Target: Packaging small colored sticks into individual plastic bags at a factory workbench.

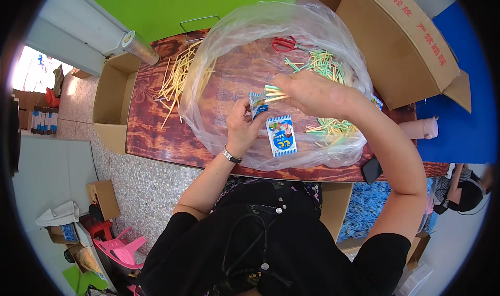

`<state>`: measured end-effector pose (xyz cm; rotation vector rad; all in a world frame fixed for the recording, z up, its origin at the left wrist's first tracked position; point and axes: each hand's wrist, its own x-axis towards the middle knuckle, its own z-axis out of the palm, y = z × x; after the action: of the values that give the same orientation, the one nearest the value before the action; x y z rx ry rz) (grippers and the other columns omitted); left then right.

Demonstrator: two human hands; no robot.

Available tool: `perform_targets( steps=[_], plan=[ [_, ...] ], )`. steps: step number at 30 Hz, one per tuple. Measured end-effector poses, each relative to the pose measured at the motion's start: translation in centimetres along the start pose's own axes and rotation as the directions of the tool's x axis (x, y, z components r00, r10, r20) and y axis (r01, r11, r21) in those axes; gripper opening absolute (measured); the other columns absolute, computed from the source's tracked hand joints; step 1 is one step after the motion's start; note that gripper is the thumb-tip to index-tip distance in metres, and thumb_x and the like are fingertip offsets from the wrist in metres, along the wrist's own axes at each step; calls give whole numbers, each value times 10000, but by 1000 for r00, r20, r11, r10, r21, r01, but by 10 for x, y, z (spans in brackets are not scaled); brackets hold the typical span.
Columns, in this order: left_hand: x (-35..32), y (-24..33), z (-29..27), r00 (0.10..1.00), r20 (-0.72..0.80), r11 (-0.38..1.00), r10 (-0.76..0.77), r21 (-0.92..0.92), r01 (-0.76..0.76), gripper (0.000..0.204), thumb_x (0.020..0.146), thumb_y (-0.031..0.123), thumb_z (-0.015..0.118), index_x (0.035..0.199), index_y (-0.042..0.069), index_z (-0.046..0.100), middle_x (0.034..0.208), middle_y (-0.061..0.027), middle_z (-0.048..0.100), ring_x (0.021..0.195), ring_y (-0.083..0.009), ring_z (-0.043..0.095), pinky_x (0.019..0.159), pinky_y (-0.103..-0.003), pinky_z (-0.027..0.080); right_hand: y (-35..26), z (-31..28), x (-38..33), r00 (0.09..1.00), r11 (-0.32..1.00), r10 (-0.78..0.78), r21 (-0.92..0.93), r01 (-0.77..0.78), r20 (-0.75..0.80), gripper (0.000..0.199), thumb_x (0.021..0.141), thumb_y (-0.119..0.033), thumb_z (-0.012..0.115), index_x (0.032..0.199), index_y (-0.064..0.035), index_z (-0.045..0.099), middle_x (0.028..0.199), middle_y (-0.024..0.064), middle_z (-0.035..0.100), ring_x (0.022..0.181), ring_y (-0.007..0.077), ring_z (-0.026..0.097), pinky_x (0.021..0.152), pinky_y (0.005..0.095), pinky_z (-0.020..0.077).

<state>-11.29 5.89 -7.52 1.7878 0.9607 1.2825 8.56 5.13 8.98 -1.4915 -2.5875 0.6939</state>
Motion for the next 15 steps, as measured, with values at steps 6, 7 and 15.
perform_targets(
  steps=[6, 7, 15],
  plan=[
    [3, 5, -4, 997, 68, 999, 46, 11, -46, 246, 772, 38, 755, 1001, 21, 667, 836, -58, 667, 670, -119, 591, 624, -254, 490, -7, -5, 0, 999, 994, 42, 102, -39, -31, 220, 843, -62, 591, 995, -15, 440, 846, 236, 561, 864, 458, 559, 708, 514, 429],
    [2, 2, -3, 997, 75, 999, 27, -43, -24, 188, 776, 27, 749, 946, 23, 669, 819, -50, 668, 676, -106, 592, 630, -255, 486, -8, -5, 0, 996, 989, 75, 132, -69, -39, 224, 843, -62, 591, 1001, -19, 438, 845, 235, 555, 874, 457, 556, 712, 509, 429],
    [-2, -10, -1, 980, 112, 947, -166, -259, 190, 189, 772, -26, 742, 894, 27, 608, 872, -35, 656, 781, -84, 597, 661, -255, 502, -6, -2, -7, 998, 988, 60, 142, -60, 2, 229, 874, -105, 597, 984, -12, 419, 808, 235, 546, 815, 463, 546, 670, 496, 418]
  ],
)
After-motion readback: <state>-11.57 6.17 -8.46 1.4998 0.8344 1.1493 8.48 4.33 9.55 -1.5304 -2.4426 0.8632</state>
